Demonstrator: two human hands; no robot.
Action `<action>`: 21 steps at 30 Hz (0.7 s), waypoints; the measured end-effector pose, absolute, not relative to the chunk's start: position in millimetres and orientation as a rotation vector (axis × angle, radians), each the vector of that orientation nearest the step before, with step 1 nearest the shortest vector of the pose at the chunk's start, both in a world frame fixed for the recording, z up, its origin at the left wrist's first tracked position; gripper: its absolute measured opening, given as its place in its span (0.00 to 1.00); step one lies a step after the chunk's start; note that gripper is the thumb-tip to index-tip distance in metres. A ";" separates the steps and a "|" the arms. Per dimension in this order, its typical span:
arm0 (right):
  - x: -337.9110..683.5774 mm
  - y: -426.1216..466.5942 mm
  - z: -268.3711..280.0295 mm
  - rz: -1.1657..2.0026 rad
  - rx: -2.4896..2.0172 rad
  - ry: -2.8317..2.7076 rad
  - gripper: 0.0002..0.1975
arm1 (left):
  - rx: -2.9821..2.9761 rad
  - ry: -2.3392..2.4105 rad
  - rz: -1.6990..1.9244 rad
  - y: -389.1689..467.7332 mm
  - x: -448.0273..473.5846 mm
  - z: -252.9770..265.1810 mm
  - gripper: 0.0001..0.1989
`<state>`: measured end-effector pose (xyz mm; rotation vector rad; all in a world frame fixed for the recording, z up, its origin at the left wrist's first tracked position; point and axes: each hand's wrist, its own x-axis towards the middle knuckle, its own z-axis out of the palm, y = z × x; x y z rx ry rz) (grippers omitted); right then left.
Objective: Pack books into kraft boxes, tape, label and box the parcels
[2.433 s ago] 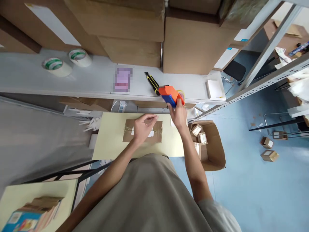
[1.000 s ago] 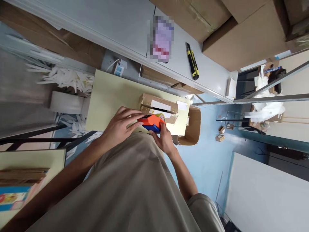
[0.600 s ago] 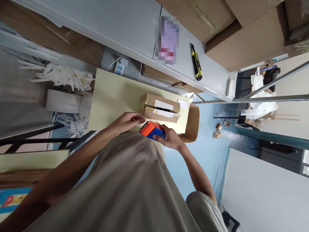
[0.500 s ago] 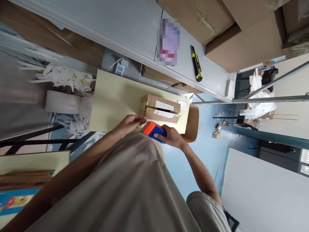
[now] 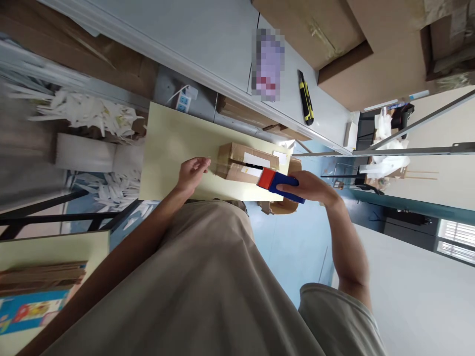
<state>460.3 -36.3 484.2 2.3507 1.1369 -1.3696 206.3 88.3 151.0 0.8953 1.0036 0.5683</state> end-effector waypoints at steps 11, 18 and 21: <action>410.9 29.1 473.2 -0.942 2.292 1.285 0.36 | 0.771 1.125 0.519 77.7 260.2 101.9 0.15; 406.4 37.0 470.8 -0.832 2.234 1.230 0.33 | 0.811 1.153 0.508 63.3 279.2 90.4 0.07; 404.7 38.9 467.1 -0.827 2.220 1.210 0.33 | 0.821 1.168 0.507 59.3 288.5 86.7 0.06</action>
